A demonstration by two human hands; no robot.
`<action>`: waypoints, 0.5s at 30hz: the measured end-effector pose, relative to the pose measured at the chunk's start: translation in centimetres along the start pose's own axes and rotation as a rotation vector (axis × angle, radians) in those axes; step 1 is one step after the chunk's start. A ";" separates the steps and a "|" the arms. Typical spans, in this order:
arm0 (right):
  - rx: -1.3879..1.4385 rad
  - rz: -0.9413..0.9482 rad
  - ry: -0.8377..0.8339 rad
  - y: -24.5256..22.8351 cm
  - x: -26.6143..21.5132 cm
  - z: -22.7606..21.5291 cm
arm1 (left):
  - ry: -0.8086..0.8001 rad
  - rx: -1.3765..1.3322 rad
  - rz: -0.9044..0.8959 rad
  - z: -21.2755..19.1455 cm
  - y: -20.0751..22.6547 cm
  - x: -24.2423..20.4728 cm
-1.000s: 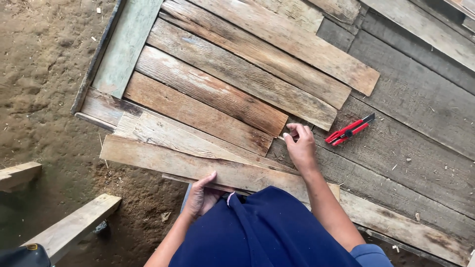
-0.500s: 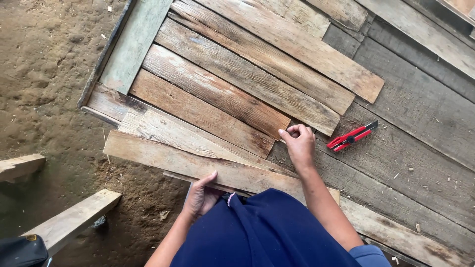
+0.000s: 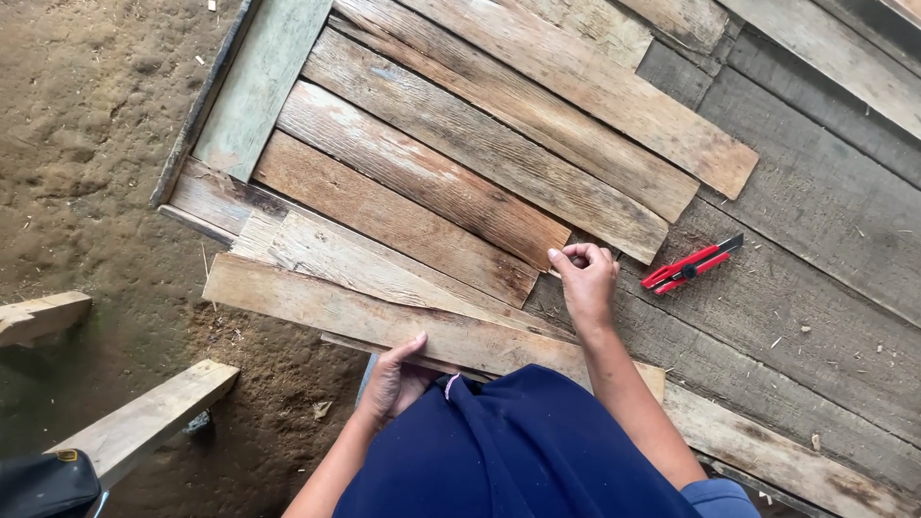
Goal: The person picks up wooden planks from a pile and places them one by one onto a wooden work surface, aligning them side by side. The person occasionally uses a red utility knife to scrape or adjust the edges of the planks while arranging them.
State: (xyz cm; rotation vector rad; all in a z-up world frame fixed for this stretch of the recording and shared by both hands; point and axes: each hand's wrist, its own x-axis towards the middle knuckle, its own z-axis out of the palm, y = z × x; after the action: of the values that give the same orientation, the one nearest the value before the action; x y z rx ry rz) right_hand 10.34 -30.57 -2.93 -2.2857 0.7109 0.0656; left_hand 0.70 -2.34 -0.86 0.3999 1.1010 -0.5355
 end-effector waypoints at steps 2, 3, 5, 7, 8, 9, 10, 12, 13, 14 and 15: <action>0.000 0.005 0.002 -0.3 -0.1 -0.1 | 0.007 0.001 -0.007 0.8 0.3 -0.9; 0.001 0.007 0.002 -0.5 -0.2 -0.2 | 0.014 0.001 -0.011 1.2 0.4 -1.3; 0.011 0.000 0.012 -0.5 -0.2 -0.2 | 0.011 0.003 -0.014 1.2 0.4 -1.2; 0.020 -0.005 0.020 -0.4 -0.2 -0.1 | 0.010 0.005 -0.017 1.4 0.6 -1.5; 0.024 -0.017 0.027 -0.3 -0.2 0.0 | 0.014 0.011 -0.016 1.7 0.7 -1.8; 0.027 -0.029 0.034 -0.1 -0.1 0.0 | 0.018 0.018 -0.015 2.0 0.8 -2.0; 0.025 -0.026 0.039 -0.2 -0.2 0.0 | 0.015 0.021 -0.019 1.8 0.7 -1.9; 0.054 -0.037 0.046 -0.4 -0.3 0.0 | 0.022 0.022 -0.011 1.6 0.6 -1.6; 0.054 -0.036 0.051 -0.2 -0.3 0.0 | 0.019 0.026 -0.013 2.0 0.7 -2.0; 0.062 -0.039 0.051 -0.1 -0.2 0.1 | 0.026 0.024 -0.013 2.5 0.8 -2.4; 0.071 -0.042 0.051 0.1 -0.1 0.2 | 0.033 0.023 -0.013 2.9 0.9 -2.9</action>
State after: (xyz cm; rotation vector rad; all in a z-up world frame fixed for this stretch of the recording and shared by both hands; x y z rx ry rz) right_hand 10.20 -30.42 -3.15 -2.2401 0.6802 -0.0374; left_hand 2.35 -2.58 2.95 0.4229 1.1304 -0.5546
